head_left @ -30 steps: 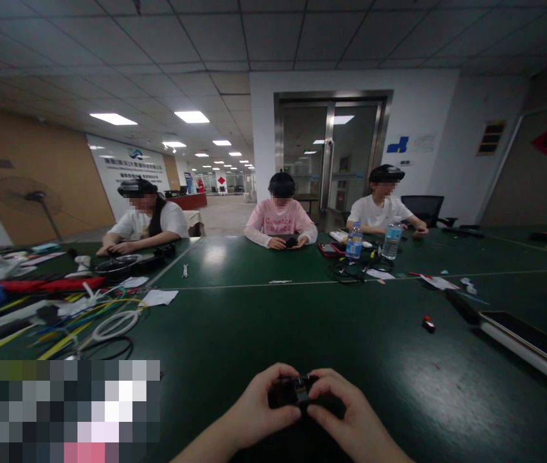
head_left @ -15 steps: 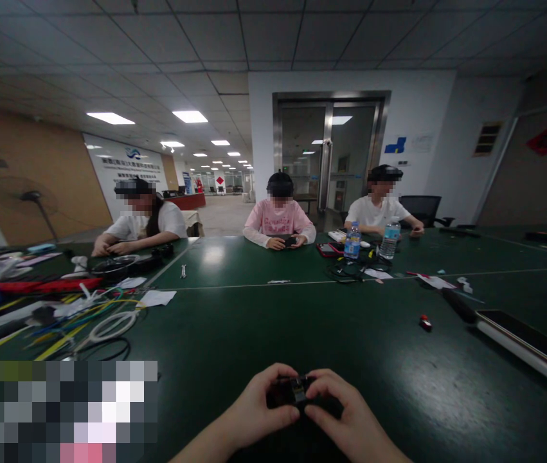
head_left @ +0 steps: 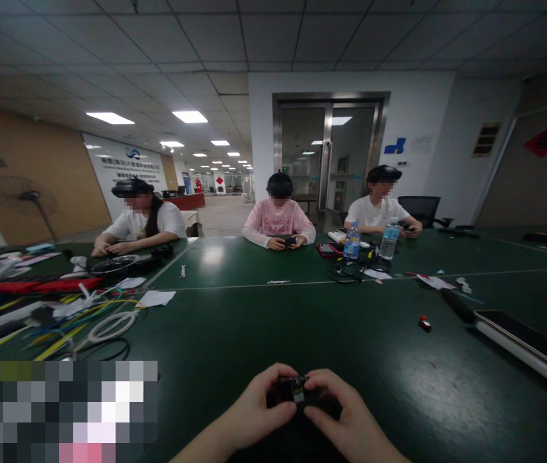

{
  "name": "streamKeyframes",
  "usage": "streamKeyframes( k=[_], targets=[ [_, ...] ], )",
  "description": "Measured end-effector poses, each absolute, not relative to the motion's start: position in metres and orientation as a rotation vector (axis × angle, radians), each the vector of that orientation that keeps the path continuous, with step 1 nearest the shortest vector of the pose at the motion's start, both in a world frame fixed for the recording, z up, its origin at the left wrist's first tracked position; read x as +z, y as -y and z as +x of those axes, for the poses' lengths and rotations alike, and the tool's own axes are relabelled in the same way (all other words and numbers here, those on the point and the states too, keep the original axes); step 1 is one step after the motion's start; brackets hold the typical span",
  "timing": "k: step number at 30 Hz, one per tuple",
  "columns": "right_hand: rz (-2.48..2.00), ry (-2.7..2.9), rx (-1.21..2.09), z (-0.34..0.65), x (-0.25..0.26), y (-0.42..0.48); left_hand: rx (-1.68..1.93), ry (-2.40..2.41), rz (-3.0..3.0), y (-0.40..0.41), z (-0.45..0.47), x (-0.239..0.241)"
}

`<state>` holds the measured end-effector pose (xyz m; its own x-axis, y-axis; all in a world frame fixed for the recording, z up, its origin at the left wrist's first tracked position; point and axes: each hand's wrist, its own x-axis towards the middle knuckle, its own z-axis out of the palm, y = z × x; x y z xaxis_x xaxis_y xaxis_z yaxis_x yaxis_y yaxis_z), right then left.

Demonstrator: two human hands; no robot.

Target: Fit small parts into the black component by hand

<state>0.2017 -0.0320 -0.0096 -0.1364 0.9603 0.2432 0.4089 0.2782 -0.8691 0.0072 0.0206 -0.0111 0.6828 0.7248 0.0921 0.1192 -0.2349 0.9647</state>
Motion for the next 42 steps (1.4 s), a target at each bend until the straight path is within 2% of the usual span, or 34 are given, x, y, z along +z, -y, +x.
streamKeyframes(
  k=[42],
  targets=[
    [-1.194,1.708,0.915,0.200,-0.016,0.029,0.679,-0.674,1.787,-0.021,0.010,-0.021]
  ],
)
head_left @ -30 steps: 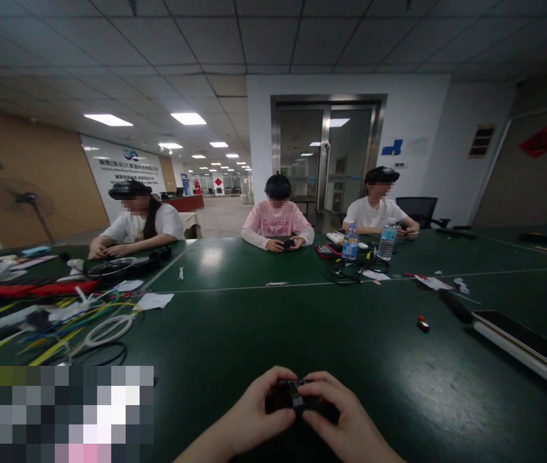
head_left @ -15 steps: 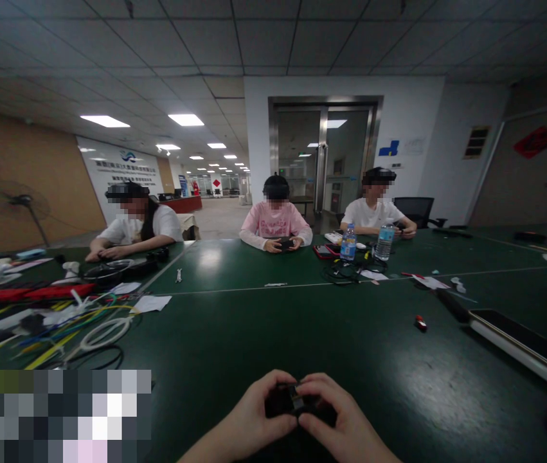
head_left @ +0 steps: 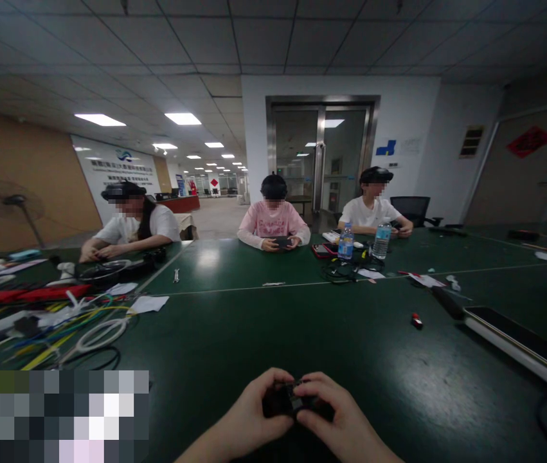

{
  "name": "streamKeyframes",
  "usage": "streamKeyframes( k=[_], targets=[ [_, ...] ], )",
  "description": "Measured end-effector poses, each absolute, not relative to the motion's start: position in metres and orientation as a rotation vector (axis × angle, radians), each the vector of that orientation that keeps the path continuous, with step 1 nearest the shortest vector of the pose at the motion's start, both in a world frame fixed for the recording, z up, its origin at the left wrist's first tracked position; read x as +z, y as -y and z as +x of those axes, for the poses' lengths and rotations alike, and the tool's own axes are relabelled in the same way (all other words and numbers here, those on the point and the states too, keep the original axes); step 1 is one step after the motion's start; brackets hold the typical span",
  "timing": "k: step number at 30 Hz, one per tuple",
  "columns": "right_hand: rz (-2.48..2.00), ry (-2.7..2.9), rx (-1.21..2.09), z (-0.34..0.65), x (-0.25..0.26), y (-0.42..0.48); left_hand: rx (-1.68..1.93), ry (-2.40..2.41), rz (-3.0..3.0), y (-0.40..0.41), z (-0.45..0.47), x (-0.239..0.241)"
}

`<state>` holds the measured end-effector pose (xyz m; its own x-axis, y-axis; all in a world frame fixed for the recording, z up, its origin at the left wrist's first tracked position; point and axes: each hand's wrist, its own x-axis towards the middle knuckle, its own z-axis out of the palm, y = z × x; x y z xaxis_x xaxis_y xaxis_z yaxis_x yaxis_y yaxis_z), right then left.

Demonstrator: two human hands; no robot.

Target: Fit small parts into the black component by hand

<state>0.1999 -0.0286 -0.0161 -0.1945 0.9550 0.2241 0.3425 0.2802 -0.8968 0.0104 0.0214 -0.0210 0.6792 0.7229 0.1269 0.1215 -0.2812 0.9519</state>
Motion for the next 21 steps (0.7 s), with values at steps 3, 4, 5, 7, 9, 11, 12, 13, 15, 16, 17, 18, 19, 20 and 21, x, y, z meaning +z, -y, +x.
streamKeyframes(
  k=[3,4,5,7,9,11,12,13,15,16,17,18,19,20,21],
  targets=[
    [-1.203,1.720,0.911,0.2004,-0.0145,0.0288,0.670,-0.682,1.791,-0.0199,0.0100,-0.0196],
    [-1.206,1.726,0.904,0.2007,-0.0136,0.0290,0.670,-0.684,1.790,-0.0197,0.0099,-0.0191],
    [-1.205,1.734,0.895,0.2010,-0.0125,0.0293,0.670,-0.686,1.790,-0.0195,0.0097,-0.0186],
    [-1.192,1.748,0.882,0.2016,-0.0108,0.0302,0.673,-0.691,1.791,-0.0194,0.0096,-0.0176],
    [-1.178,1.750,0.874,0.2022,-0.0103,0.0310,0.677,-0.698,1.797,-0.0196,0.0096,-0.0169],
    [-1.177,1.741,0.872,0.2029,-0.0115,0.0312,0.672,-0.697,1.794,-0.0198,0.0096,-0.0165],
    [-1.180,1.733,0.871,0.2032,-0.0127,0.0311,0.669,-0.692,1.790,-0.0199,0.0095,-0.0165],
    [-1.186,1.728,0.873,0.2034,-0.0141,0.0308,0.663,-0.685,1.783,-0.0201,0.0095,-0.0167],
    [-1.196,1.723,0.882,0.2037,-0.0168,0.0301,0.655,-0.662,1.762,-0.0203,0.0093,-0.0172],
    [-1.197,1.723,0.887,0.2038,-0.0178,0.0298,0.647,-0.650,1.747,-0.0204,0.0093,-0.0174],
    [-1.198,1.723,0.890,0.2038,-0.0184,0.0296,0.641,-0.641,1.732,-0.0203,0.0092,-0.0175],
    [-1.198,1.723,0.893,0.2037,-0.0185,0.0296,0.635,-0.640,1.719,-0.0202,0.0093,-0.0174],
    [-1.198,1.723,0.895,0.2035,-0.0182,0.0297,0.630,-0.643,1.712,-0.0199,0.0093,-0.0172],
    [-1.200,1.723,0.896,0.2032,-0.0174,0.0298,0.628,-0.650,1.710,-0.0197,0.0094,-0.0167],
    [-1.204,1.721,0.897,0.2029,-0.0164,0.0301,0.628,-0.658,1.712,-0.0194,0.0094,-0.0163]
  ],
)
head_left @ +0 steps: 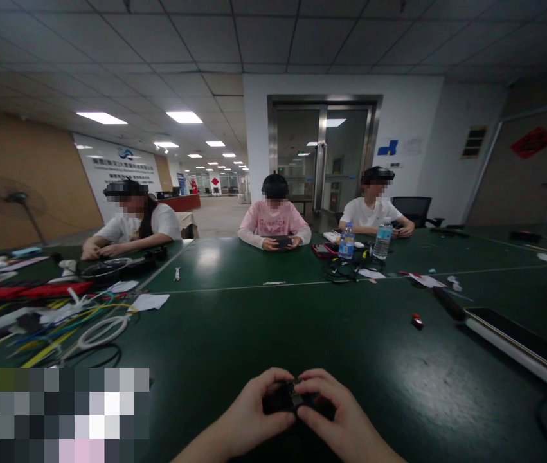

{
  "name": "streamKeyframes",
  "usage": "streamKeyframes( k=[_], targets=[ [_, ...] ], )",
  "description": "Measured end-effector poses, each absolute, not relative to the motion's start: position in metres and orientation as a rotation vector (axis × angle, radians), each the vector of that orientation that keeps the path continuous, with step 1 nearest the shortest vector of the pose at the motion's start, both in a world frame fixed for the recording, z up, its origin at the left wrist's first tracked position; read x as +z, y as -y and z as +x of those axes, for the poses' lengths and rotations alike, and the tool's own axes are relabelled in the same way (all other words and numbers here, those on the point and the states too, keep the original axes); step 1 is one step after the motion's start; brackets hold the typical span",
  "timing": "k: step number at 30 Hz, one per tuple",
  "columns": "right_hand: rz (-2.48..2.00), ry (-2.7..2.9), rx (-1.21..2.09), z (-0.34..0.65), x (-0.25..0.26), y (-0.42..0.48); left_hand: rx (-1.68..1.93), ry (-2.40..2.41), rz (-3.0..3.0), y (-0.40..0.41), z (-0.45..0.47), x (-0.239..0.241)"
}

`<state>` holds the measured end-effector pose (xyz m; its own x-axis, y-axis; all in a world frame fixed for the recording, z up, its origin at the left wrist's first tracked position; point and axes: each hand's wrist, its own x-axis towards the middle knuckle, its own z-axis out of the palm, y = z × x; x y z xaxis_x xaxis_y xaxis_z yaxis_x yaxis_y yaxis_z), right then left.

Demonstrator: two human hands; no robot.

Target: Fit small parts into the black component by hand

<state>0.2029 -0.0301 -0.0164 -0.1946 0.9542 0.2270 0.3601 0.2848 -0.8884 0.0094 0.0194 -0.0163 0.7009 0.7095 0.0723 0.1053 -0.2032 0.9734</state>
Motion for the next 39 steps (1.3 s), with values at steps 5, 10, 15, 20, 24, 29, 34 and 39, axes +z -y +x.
streamKeyframes(
  k=[5,10,15,20,24,29,34,39],
  targets=[
    [-1.219,1.714,0.910,0.2011,-0.0113,0.0308,0.649,-0.659,1.719,-0.0197,0.0097,-0.0164],
    [-1.214,1.730,0.888,0.2008,-0.0100,0.0311,0.661,-0.652,1.696,-0.0195,0.0107,-0.0170],
    [-1.278,1.724,0.887,0.2016,-0.0093,0.0316,0.674,-0.593,1.664,-0.0187,0.0099,-0.0148],
    [-1.278,1.739,0.891,0.2022,-0.0095,0.0311,0.694,-0.632,1.713,-0.0193,0.0087,-0.0155],
    [-1.295,1.746,0.880,0.2025,-0.0116,0.0308,0.705,-0.658,1.733,-0.0183,0.0094,-0.0147],
    [-1.315,1.734,0.891,0.2018,-0.0123,0.0314,0.680,-0.671,1.712,-0.0172,0.0102,-0.0127],
    [-1.303,1.727,0.906,0.2016,-0.0125,0.0314,0.663,-0.695,1.731,-0.0185,0.0099,-0.0157],
    [-1.291,1.728,0.903,0.2009,-0.0118,0.0308,0.677,-0.658,1.751,-0.0204,0.0098,-0.0195]
  ],
)
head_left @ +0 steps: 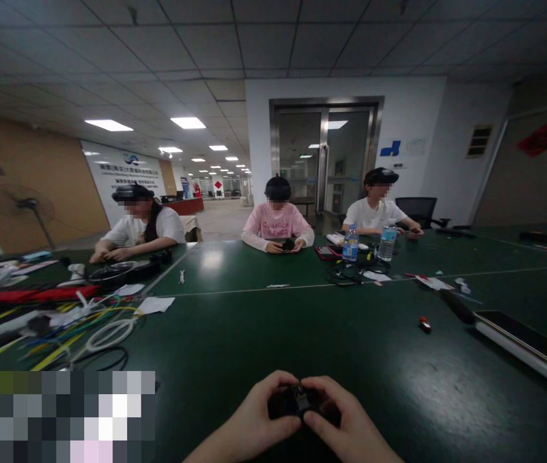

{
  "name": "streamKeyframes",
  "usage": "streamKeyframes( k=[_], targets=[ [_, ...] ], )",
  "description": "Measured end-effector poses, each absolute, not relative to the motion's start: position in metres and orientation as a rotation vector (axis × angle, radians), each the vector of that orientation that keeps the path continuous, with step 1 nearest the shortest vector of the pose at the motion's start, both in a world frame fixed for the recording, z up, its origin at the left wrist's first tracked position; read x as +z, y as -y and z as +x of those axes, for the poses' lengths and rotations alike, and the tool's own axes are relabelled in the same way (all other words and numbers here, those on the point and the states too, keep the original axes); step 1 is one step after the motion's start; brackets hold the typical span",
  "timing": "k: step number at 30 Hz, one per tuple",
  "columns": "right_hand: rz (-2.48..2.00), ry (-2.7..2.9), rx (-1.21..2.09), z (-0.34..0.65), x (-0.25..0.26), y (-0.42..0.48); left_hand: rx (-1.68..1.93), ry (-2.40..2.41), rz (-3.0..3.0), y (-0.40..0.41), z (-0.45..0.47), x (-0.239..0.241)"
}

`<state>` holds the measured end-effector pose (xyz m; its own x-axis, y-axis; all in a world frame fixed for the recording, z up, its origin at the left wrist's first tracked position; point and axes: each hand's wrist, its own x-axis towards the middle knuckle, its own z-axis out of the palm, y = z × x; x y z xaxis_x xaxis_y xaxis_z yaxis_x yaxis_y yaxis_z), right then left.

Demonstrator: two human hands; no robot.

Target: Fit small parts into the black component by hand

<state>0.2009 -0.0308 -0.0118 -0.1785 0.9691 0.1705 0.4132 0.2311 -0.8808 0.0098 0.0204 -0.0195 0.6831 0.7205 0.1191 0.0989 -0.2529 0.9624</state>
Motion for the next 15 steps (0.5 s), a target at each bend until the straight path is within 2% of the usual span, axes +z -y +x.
streamKeyframes(
  k=[15],
  targets=[
    [-1.275,1.714,0.913,0.2008,-0.0151,0.0306,0.675,-0.632,1.688,-0.0183,0.0099,-0.0145]
  ],
)
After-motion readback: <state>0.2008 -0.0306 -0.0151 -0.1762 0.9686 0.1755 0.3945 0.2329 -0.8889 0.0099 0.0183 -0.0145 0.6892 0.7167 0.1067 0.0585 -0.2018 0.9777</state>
